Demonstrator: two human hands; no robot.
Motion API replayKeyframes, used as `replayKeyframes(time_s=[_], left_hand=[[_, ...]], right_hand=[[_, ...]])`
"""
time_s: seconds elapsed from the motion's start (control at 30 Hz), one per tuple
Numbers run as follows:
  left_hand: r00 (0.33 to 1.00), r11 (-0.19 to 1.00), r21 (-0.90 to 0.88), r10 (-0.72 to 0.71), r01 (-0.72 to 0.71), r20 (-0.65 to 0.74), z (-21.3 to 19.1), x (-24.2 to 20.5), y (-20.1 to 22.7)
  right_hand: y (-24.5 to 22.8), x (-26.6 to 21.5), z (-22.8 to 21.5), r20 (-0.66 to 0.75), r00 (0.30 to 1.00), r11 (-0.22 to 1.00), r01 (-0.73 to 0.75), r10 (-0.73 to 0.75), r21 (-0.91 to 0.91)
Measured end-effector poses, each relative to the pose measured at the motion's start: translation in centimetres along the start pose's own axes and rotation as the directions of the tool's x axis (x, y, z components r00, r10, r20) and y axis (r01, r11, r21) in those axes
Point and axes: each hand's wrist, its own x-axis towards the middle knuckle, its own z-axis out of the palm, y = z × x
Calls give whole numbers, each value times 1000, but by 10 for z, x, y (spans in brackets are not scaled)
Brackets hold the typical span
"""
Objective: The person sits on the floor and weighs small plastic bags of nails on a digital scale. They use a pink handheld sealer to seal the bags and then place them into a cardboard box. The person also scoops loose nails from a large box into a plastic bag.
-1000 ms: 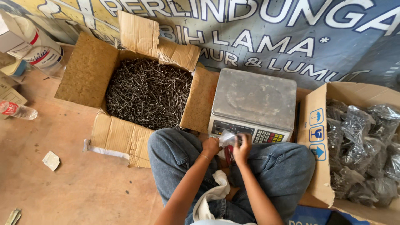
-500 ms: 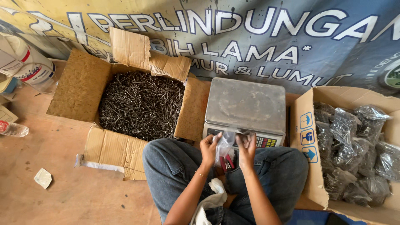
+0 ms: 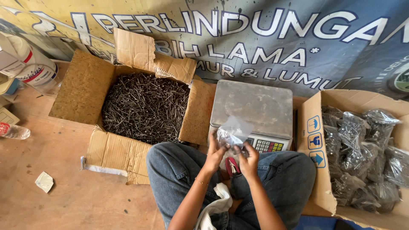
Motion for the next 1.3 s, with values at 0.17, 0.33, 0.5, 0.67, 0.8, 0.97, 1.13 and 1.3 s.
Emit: replayKeyframes(time_s=[0.17, 0.33, 0.5, 0.67, 0.8, 0.97, 1.13, 1.3], left_hand=[[947, 994, 96, 76, -49, -311, 1, 3, -24], [844, 934, 355, 217, -34, -491, -9, 7, -34], [808, 897, 395, 379, -200, -451, 9, 0, 0], [955, 954, 32, 298, -297, 1, 8, -2, 2], [935, 918, 190, 326, -349, 141, 9, -9, 18], [854, 645, 580, 482, -497, 195, 17, -9, 50], [882, 635, 624, 417, -455, 219, 17, -6, 56], [861, 646, 579, 451, -497, 236, 18, -6, 54]], right_hand=[[40, -6, -10, -150, 986, 994, -88, 77, -66], [8, -8, -3, -191, 980, 987, 81, -53, 142], [-26, 4, -3, 71, 967, 967, 235, -243, 98], [6, -2, -8, -81, 985, 978, 141, -155, -157], [0, 5, -17, -82, 988, 986, 121, -130, -116], [-12, 11, -25, 40, 999, 1000, 4, -4, 15], [-24, 18, -33, 202, 979, 996, 23, -40, 85], [-41, 21, -29, 249, 966, 993, 94, -74, -69]])
